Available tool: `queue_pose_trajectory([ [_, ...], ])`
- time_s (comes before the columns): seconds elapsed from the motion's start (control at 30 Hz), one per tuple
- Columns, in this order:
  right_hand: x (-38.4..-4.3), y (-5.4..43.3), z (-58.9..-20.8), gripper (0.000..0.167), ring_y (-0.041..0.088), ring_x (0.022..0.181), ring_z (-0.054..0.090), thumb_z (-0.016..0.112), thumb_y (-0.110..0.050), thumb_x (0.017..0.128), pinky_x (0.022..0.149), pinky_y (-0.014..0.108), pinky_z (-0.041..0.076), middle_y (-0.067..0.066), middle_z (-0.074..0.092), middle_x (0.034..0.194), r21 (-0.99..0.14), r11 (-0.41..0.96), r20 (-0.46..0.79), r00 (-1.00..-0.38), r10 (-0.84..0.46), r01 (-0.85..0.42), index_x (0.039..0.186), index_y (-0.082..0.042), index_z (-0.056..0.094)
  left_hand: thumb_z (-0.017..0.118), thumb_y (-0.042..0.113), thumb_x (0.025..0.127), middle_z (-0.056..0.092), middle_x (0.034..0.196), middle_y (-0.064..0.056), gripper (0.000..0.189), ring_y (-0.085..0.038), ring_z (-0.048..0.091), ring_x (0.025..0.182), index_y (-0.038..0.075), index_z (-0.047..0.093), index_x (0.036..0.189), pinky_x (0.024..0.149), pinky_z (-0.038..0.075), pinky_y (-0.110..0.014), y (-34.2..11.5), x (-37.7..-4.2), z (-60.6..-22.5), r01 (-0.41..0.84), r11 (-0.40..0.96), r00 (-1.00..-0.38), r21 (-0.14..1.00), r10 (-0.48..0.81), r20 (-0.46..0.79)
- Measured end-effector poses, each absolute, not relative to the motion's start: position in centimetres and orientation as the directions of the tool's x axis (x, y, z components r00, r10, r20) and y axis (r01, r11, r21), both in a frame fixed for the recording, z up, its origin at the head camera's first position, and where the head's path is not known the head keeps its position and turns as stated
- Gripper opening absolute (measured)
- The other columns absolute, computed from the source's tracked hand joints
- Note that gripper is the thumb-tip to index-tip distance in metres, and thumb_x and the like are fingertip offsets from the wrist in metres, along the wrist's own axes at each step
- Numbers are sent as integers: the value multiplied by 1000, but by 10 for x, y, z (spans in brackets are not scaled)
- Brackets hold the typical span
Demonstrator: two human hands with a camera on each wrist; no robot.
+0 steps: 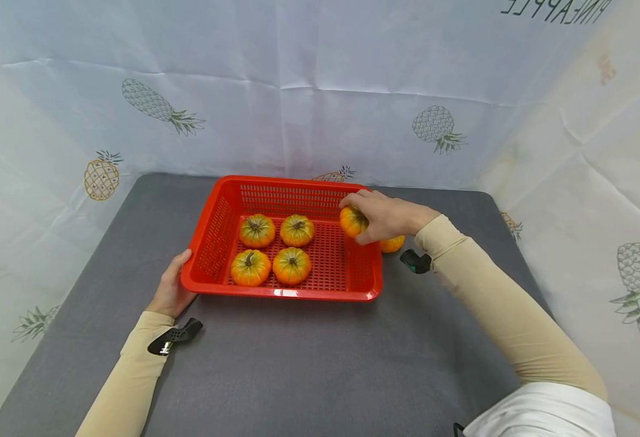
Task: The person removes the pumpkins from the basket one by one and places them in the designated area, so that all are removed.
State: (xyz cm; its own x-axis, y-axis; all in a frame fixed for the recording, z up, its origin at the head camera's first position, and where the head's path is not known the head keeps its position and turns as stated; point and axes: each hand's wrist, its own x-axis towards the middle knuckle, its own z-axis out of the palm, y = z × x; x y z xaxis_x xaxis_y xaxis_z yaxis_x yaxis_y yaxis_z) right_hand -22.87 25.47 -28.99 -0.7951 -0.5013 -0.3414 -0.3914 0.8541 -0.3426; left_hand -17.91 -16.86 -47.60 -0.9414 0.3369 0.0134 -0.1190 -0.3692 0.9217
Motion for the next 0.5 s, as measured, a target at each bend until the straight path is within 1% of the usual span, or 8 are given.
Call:
queue_pose_trajectory([
  [0.23, -229, 259, -289, 66, 26, 125, 45, 74, -17, 86, 102, 50, 47, 6, 48, 139, -352, 863, -355, -802, -481, -362, 145, -17, 44, 39, 41, 107, 63, 114, 3, 40, -10, 61, 102, 12, 48, 133, 91, 52, -27, -169, -179, -476, -118, -375, -940, 919, 341, 18],
  [0.5, -229, 267, -288, 67, 27, 124, 45, 73, -16, 87, 101, 50, 48, 8, 48, 140, -362, 870, -361, -811, -461, -334, 146, -16, 42, 40, 42, 106, 63, 114, 4, 40, -10, 60, 102, 13, 47, 133, 91, 52, -26, -169, -179, -477, -133, -381, -944, 915, 329, 0],
])
